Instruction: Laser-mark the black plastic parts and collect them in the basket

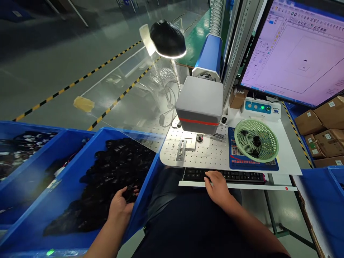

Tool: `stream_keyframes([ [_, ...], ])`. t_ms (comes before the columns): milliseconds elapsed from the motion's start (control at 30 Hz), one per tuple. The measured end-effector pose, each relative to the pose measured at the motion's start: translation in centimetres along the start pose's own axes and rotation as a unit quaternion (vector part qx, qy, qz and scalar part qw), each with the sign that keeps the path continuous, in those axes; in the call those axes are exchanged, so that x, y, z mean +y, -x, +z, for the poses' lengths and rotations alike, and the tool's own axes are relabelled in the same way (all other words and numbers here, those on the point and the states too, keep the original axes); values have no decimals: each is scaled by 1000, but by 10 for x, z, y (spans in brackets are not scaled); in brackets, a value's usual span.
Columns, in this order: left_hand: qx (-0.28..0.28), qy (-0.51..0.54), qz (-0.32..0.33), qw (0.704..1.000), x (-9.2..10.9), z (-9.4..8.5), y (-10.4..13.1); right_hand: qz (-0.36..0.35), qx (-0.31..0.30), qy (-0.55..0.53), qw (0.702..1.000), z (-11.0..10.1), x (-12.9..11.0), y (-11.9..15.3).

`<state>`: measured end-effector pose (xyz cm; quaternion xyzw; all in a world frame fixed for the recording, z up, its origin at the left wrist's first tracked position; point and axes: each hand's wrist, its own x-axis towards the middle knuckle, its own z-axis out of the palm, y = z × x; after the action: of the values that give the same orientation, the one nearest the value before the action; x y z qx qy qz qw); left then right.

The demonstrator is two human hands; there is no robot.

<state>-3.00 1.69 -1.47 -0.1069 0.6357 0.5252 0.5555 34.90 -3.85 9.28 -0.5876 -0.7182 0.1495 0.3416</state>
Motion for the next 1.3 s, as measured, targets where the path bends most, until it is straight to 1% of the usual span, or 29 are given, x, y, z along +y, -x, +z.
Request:
stream_keyframes([
  [100,-14,12,-50,999,2,2,1,6,41,-27,999,-7,4,-24],
  [200,-18,28,-88,996,4,3,2,27,83,-34,996,-10,21,-56],
  [300,-38,46,-142,988,5,3,2,64,102,-25,992,-6,43,-82],
  [400,-58,75,-181,979,5,3,2,104,109,-5,988,1,59,-95],
  [500,-61,84,-175,979,4,3,0,104,113,12,988,6,64,-95],
  [600,-60,74,-174,980,2,3,-4,81,104,27,991,7,62,-91],
  [700,-63,60,-181,980,0,1,-7,72,99,37,992,5,59,-89],
  [833,-49,49,-150,986,-1,-1,-11,67,89,47,993,5,57,-89],
  [900,-64,47,-165,983,-2,-2,-12,67,83,56,993,4,57,-90],
  [967,-75,33,-182,980,-2,0,-10,64,79,64,993,4,55,-90],
  [1000,-72,24,-173,982,-2,1,-8,63,79,66,993,4,55,-90],
  [1100,-50,12,-119,992,-2,4,-3,64,76,67,993,3,54,-90],
  [1133,-56,15,-119,991,-1,5,-1,64,76,66,993,3,54,-89],
  [1233,-79,21,-149,986,1,5,3,68,76,64,993,3,55,-88],
  [1300,-70,21,-119,990,3,6,5,77,75,68,992,4,55,-90],
])
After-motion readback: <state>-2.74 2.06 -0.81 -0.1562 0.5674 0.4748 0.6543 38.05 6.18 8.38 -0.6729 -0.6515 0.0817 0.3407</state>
